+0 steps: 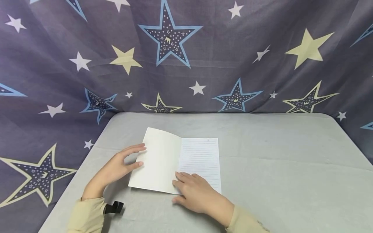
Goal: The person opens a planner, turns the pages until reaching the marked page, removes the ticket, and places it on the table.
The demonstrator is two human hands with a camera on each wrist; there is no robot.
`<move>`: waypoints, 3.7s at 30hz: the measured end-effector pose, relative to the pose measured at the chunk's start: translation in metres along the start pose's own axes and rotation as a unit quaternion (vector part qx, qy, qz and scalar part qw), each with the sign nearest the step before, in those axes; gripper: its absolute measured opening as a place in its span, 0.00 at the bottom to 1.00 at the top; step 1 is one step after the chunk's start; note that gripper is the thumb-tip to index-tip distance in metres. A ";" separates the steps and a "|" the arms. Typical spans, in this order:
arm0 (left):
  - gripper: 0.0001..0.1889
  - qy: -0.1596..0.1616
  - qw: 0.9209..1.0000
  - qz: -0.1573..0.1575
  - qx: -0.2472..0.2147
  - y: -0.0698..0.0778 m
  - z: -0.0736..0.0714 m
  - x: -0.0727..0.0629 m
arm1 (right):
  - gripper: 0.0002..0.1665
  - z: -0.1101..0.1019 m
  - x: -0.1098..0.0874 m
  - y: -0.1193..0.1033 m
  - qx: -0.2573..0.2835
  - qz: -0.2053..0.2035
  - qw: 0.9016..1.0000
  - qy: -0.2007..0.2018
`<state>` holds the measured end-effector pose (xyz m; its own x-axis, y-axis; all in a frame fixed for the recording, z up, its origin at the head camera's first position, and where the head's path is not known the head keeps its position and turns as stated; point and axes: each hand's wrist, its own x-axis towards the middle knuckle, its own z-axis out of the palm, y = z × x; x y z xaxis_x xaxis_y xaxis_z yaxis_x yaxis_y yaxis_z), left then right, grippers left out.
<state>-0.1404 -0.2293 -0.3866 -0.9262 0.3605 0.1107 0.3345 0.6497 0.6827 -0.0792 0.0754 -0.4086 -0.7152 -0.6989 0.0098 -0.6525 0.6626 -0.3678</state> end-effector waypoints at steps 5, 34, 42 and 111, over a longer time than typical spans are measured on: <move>0.26 -0.037 0.999 -0.011 0.000 -0.010 0.006 -0.001 | 0.29 -0.005 -0.014 0.009 0.004 -0.005 1.000 0.003; 0.41 -0.149 0.982 0.012 0.112 -0.023 0.006 -0.016 | 0.39 -0.010 -0.065 0.098 0.067 0.045 0.990 0.117; 0.41 -0.140 0.981 0.034 0.128 -0.028 0.007 -0.019 | 0.31 -0.010 -0.059 0.089 0.004 0.058 0.985 0.160; 0.37 -0.134 0.978 0.029 0.154 -0.028 0.007 -0.026 | 0.39 -0.011 -0.059 0.092 0.130 0.046 0.986 0.094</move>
<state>-0.1244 -0.2528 -0.4136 -0.8392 0.5382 -0.0782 0.4601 0.7793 0.4254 -0.0994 0.1807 -0.4328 -0.8181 -0.5607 0.1276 -0.5135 0.6125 -0.6010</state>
